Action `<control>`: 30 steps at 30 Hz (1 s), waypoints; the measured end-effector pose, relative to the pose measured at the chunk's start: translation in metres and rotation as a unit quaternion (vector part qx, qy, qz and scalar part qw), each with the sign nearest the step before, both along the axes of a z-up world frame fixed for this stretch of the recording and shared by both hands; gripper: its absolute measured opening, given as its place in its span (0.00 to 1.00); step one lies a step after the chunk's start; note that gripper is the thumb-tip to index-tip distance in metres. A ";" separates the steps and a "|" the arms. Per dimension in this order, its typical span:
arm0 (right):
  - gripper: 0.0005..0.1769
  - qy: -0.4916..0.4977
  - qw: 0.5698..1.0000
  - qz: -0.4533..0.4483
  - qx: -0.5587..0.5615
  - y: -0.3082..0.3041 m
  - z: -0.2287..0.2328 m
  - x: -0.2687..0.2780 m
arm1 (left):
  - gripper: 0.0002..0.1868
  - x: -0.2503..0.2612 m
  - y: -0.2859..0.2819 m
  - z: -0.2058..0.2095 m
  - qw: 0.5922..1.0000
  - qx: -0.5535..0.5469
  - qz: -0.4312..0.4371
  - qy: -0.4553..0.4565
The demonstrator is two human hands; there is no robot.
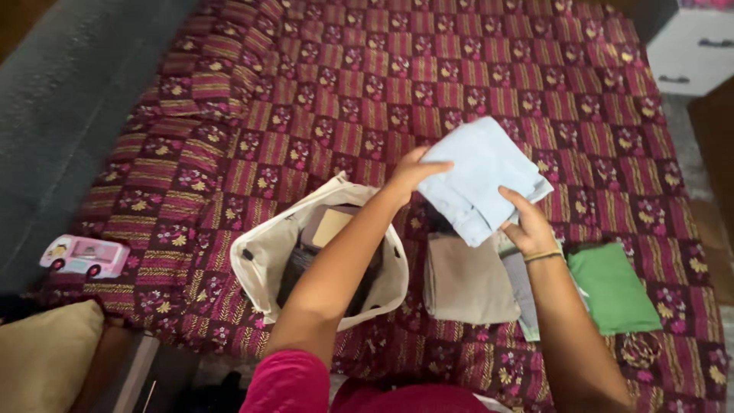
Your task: The person unpacks a patterned tote bag on a bed, removing folded clothes one by one and placing them on the bedspread. The person then folds the empty bag and places it on a nearby shelf.
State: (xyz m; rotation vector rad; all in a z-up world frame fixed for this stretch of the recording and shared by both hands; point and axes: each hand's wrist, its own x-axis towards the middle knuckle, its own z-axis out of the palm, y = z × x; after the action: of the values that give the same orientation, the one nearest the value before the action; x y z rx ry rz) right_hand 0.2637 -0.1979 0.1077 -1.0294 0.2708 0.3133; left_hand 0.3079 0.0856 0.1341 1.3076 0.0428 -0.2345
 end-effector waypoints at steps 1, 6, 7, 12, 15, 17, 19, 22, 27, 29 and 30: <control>0.29 0.020 0.999 -0.034 0.018 -0.002 -0.010 0.001 | 0.32 0.005 -0.007 -0.006 1.000 -0.024 0.017 0.005; 0.26 0.034 0.975 -0.148 0.163 -0.009 -0.077 0.034 | 0.30 0.017 -0.037 -0.025 0.978 -0.185 0.084 0.049; 0.25 0.033 0.968 -0.156 0.191 -0.011 -0.094 0.043 | 0.30 0.010 -0.043 -0.028 0.974 -0.201 0.092 0.046; 0.23 -0.051 0.976 -0.148 0.153 0.001 -0.176 0.070 | 0.27 -0.060 -0.038 -0.014 0.977 -0.194 0.089 -0.017; 0.20 0.039 0.947 -0.208 0.242 0.016 -0.202 0.085 | 0.24 -0.101 -0.021 -0.001 0.988 -0.122 0.084 -0.038; 0.25 -0.135 0.976 -0.170 -0.003 0.026 -0.224 0.084 | 0.22 -0.119 -0.010 -0.003 0.989 -0.111 0.084 -0.051; 0.26 -0.108 0.981 -0.153 -0.060 0.040 -0.232 0.072 | 0.20 -0.131 -0.001 -0.013 0.988 -0.104 0.091 -0.067; 0.28 0.098 0.989 -0.107 -0.043 0.053 -0.230 0.051 | 0.19 -0.145 0.012 -0.033 0.986 -0.102 0.109 -0.078; 0.29 0.238 0.966 -0.083 -0.064 0.065 -0.207 0.046 | 0.15 -0.160 0.038 -0.040 0.983 -0.076 0.154 -0.060; 0.27 0.244 0.964 -0.069 -0.082 0.061 -0.197 0.056 | 0.13 -0.163 0.055 -0.035 0.978 -0.049 0.191 -0.074; 0.27 0.246 0.963 -0.061 -0.091 0.058 -0.194 0.057 | 0.13 -0.166 0.065 -0.033 0.974 -0.036 0.209 -0.081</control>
State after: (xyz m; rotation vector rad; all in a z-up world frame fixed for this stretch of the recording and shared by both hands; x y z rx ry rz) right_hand 0.3208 -0.1403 -0.0864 -1.1007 0.8221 0.4360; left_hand 0.1417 0.1504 0.1010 1.2109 0.1685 0.2287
